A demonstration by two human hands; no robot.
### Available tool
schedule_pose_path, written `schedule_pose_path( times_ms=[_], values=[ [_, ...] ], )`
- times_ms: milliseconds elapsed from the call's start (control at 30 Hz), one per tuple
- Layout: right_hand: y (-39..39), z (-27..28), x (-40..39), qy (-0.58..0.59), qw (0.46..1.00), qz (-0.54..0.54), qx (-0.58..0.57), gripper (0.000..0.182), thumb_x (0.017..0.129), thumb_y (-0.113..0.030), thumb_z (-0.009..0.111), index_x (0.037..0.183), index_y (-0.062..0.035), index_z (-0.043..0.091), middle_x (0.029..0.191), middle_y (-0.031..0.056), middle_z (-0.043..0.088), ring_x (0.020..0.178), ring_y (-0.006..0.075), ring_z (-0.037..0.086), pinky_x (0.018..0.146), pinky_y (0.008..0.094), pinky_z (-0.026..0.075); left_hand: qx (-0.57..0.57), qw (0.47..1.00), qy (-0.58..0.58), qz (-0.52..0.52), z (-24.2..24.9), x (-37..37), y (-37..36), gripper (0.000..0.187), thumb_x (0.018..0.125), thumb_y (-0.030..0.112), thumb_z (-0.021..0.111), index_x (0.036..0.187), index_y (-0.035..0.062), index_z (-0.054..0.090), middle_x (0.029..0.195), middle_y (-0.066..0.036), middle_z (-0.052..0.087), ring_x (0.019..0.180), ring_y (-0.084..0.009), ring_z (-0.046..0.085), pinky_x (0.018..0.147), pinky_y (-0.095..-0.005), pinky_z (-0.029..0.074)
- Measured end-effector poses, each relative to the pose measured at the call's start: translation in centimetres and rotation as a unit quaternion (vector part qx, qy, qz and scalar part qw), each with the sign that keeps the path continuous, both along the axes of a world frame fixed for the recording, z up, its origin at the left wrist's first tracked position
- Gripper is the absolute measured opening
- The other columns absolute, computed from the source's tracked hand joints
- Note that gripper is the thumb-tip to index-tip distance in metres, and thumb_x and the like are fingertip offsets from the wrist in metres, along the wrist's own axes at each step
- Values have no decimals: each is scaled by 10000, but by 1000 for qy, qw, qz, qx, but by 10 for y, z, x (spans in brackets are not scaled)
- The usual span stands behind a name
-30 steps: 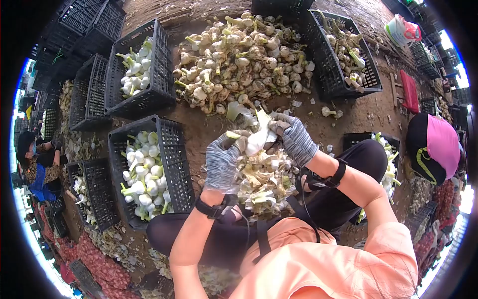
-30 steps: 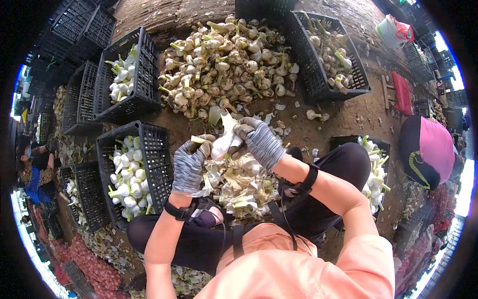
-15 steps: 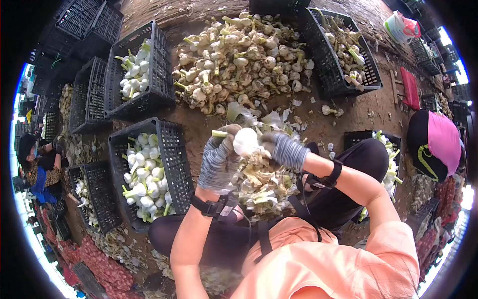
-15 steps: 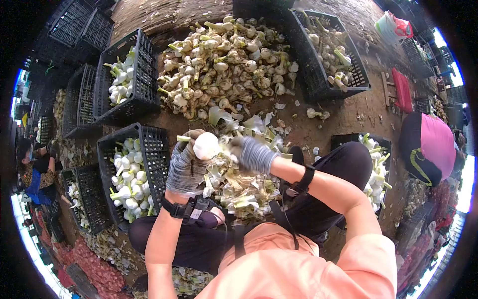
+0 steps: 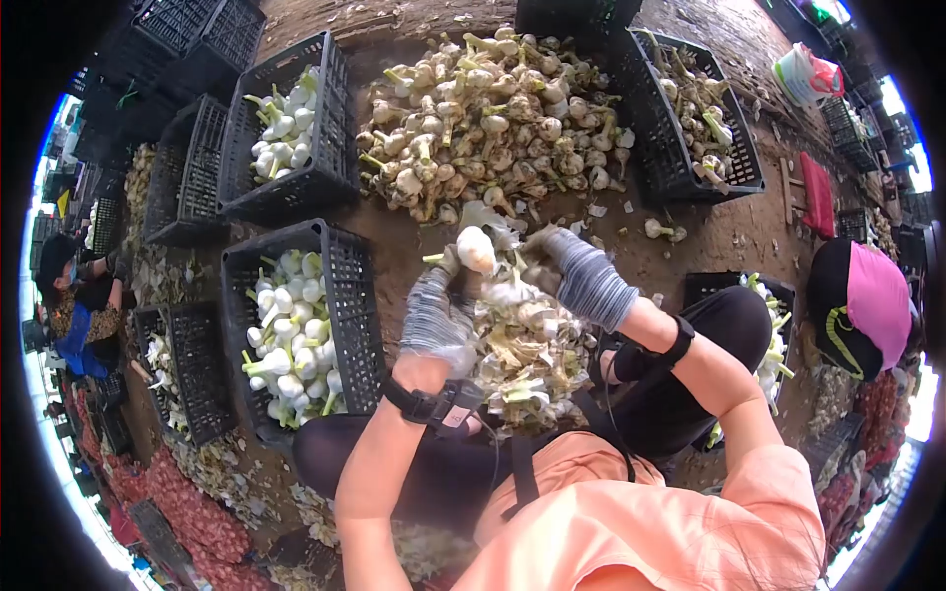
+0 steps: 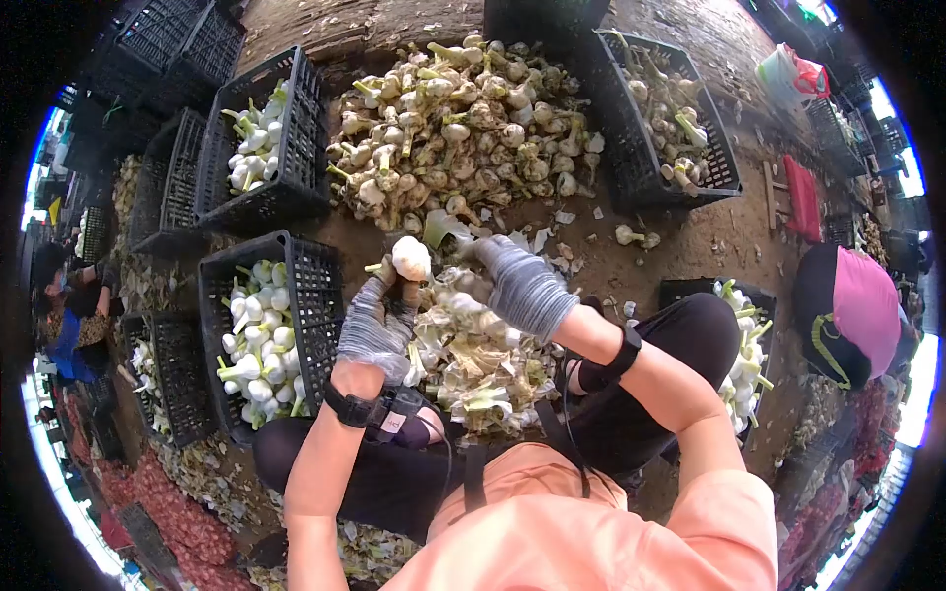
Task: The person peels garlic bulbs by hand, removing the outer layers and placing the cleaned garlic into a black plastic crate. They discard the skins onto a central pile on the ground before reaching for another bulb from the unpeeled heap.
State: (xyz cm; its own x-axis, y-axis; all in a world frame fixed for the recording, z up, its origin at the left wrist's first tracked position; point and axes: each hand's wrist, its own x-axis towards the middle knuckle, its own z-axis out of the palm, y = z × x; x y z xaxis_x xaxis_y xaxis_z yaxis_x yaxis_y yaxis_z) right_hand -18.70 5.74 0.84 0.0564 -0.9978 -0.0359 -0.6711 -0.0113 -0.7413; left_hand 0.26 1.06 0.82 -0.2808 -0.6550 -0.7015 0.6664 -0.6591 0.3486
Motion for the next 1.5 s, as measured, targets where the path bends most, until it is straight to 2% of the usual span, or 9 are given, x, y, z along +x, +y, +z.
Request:
schedule_pose_path(
  times_ms=[333,533,700,867,1000,1133,1200,1333,1500],
  values=[
    [-3,3,16,-148,988,-22,-47,260,863,-202,577,1002,-6,481,848,62,558,758,117,556,649,250,499,-167,950,-214,-154,8,-7,20,172,844,240,618,905,80,597,709,10,585,575,-68,535,470,-218,452],
    [-4,13,5,-484,844,-56,224,221,878,-176,544,1001,0,495,848,80,577,704,172,619,609,280,547,-184,936,-252,-162,17,-6,19,184,848,257,612,882,78,595,686,5,575,561,-63,518,460,-220,446],
    [2,11,15,-315,947,-25,57,181,849,-130,583,984,-22,527,848,59,587,688,132,604,609,259,532,-219,928,-254,-162,10,-5,20,179,846,239,618,890,68,590,715,-5,586,600,-71,539,484,-215,459],
    [-6,-18,-7,-443,856,-137,228,140,823,-64,578,950,-7,574,802,33,611,693,111,589,610,230,507,-315,928,-146,-135,12,1,15,175,850,201,615,916,44,575,810,-25,600,680,-83,580,581,-213,506],
    [1,-73,-7,12,964,47,261,272,834,-263,563,988,-50,633,906,133,647,836,255,619,782,367,466,-314,933,-135,-115,7,22,4,191,843,176,618,961,40,555,910,-47,590,802,-113,585,658,-223,522],
    [8,-135,-41,154,942,72,288,441,816,-434,523,986,-41,629,923,187,626,864,330,594,793,389,457,-388,781,-468,-138,1,86,-30,203,840,163,608,977,29,542,921,-89,592,843,-188,591,733,-287,497],
    [4,-166,-76,207,922,-6,326,410,781,-403,565,937,-30,639,926,202,620,850,344,597,773,394,470,-351,532,-749,-184,23,120,-45,303,826,193,620,1047,9,526,929,-132,591,891,-265,579,819,-341,454],
    [12,-197,-146,154,901,-220,342,339,746,-313,587,903,-19,648,951,219,608,909,367,582,788,406,470,-339,377,-841,-189,35,171,-58,511,805,209,639,1241,30,442,1132,-162,521,1056,-275,504,929,-352,376],
    [56,-288,-238,194,806,-395,396,346,749,-283,591,956,-9,631,1027,231,589,955,386,572,801,416,468,-377,665,-637,-98,46,106,-48,533,801,186,658,1254,26,427,1253,-133,447,1100,-209,482,941,-331,389]
  ],
)
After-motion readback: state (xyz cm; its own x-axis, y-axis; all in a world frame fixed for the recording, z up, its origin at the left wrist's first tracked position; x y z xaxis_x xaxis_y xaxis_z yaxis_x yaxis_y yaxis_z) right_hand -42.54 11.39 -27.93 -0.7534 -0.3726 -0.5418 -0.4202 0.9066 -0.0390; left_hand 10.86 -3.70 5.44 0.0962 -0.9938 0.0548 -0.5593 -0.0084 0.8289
